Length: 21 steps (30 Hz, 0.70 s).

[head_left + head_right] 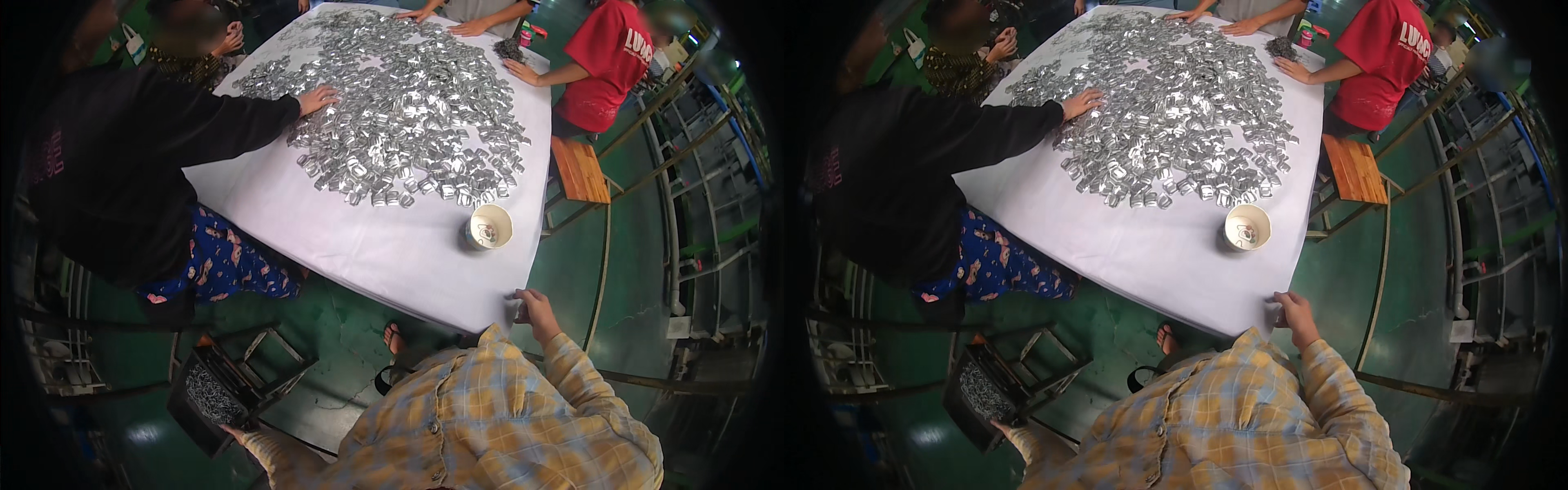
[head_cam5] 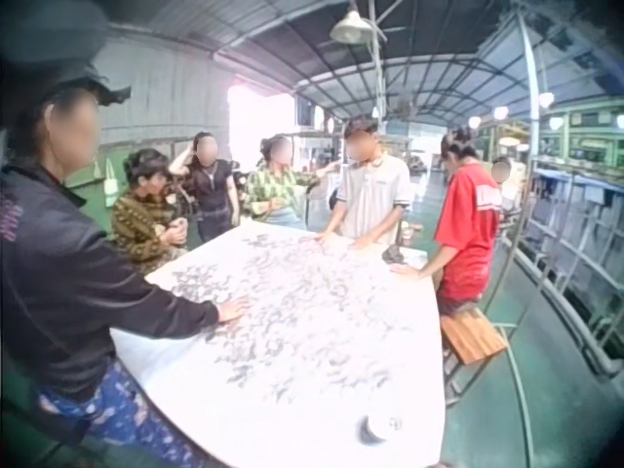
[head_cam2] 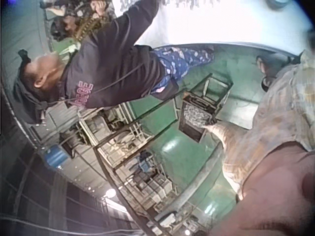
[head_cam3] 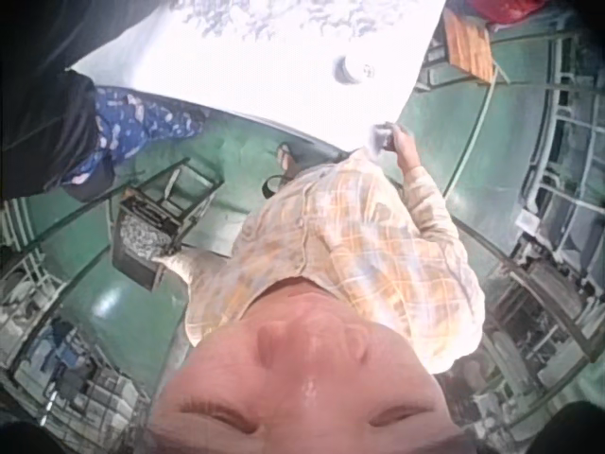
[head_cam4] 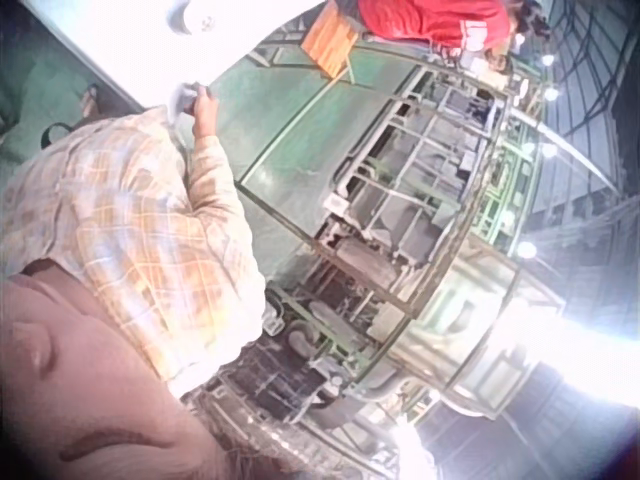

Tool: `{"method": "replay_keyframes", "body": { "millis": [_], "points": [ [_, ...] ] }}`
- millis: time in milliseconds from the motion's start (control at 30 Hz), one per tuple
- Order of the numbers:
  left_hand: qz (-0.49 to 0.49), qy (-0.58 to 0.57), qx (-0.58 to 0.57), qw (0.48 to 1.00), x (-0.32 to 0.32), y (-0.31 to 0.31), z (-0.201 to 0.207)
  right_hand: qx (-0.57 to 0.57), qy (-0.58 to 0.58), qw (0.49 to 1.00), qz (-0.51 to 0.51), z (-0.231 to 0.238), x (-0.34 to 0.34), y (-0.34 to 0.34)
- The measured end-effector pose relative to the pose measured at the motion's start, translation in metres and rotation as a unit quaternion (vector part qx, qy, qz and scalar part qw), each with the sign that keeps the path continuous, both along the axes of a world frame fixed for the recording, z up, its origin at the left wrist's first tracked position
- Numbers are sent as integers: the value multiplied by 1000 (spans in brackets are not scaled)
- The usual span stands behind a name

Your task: The person picks up small metal brackets from a table and connects them using thin metal wire links, then holds up the completed chain of metal pieces.

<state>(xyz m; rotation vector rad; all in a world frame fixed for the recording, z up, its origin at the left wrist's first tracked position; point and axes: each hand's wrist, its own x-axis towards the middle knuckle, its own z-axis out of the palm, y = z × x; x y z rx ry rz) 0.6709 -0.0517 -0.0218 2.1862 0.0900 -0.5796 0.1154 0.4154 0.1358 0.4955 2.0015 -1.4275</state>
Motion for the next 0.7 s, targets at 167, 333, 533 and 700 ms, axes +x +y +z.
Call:
{"method": "replay_keyframes", "body": {
  "millis": [167,333,533,700],
  "points": [
    [-168,-264,-305,899,12,39,-89,-40,72,996,22,-8,-18,-26],
    [-575,5,-422,701,-380,177,92,-33,166,980,100,-32,-46,-3],
    [-856,34,-194,477,-552,272,156,-93,184,970,128,-43,-93,54],
    [-870,-120,-142,456,-596,276,126,-83,132,987,36,-69,-111,157]
  ]
}}
